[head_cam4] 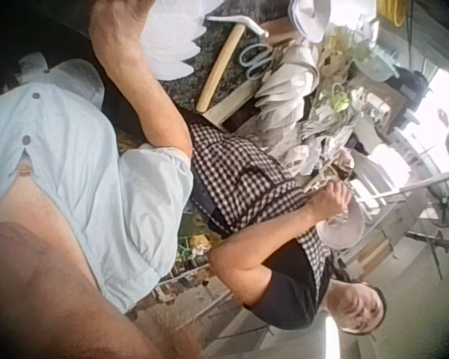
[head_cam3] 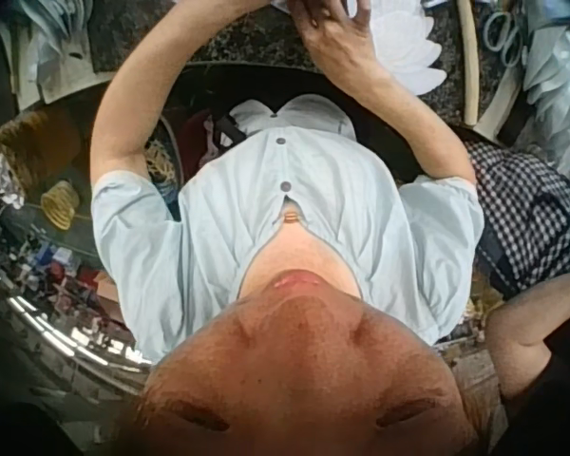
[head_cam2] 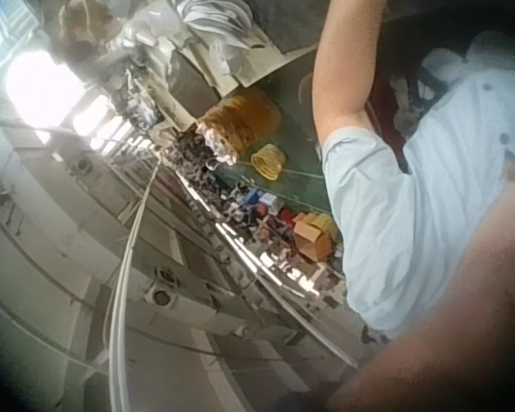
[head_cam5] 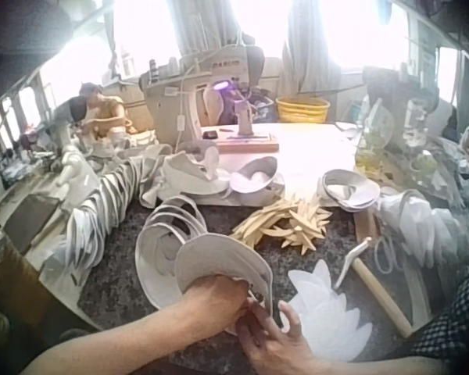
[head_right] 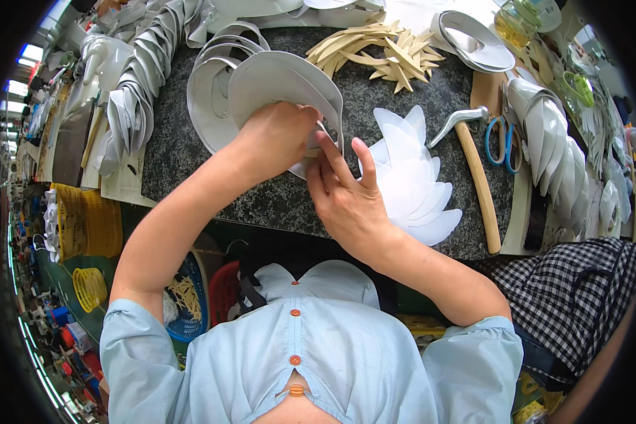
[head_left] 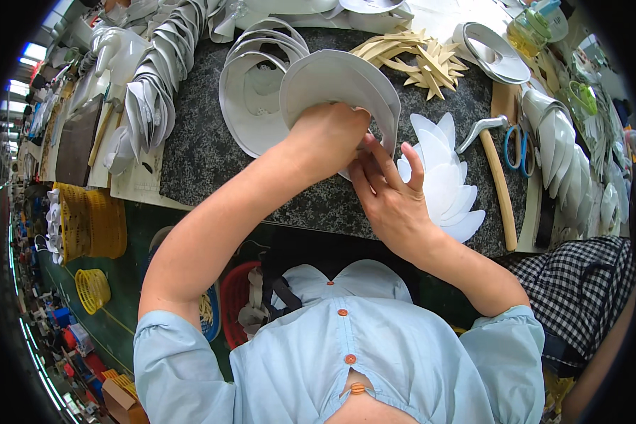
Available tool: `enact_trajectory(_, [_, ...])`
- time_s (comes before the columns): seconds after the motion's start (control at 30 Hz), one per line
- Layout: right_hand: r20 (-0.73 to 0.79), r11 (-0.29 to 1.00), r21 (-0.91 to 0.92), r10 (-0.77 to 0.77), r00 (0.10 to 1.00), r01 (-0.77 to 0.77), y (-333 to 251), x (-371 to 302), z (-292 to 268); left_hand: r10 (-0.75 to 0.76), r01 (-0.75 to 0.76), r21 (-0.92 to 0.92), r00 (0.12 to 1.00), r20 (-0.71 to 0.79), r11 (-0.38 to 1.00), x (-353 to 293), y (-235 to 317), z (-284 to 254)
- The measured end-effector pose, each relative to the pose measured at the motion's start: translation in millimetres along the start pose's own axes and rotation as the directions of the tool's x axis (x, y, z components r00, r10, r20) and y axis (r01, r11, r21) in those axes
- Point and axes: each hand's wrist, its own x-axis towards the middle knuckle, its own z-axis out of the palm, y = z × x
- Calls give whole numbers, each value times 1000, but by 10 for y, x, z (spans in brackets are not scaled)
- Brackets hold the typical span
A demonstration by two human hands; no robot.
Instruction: The person assembles visor headbands by hand, picking up headbands, inserting and pressing inner lining into the rims, and turning the assembled pieces over on the workbench.
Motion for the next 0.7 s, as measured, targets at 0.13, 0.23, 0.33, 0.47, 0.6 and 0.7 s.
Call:
enact_trajectory(0.13, [9,999,26,-30,1000,30,55,-100,76,5,-3,-44,999,45,999,-12,56,-84])
enact_trajectory(0.23, [45,999,15,-52,998,51,79,-86,44,72,-63,-200,997,41,978,-62,30,-167])
enact_trajectory(0.33, [54,998,29,-63,997,61,101,-67,41,-5,52,-211,976,216,976,-83,61,-223])
enact_trajectory(0.47, [126,975,217,-73,989,44,142,-23,-33,-64,79,-34,945,320,996,-36,42,-250])
enact_trajectory(0.6, [97,986,129,-115,989,102,149,-42,-25,-72,69,22,978,195,997,25,139,-227])
enact_trajectory(0.7, [79,983,130,-137,987,126,174,-10,-30,-88,90,-29,994,70,996,-27,111,-69])
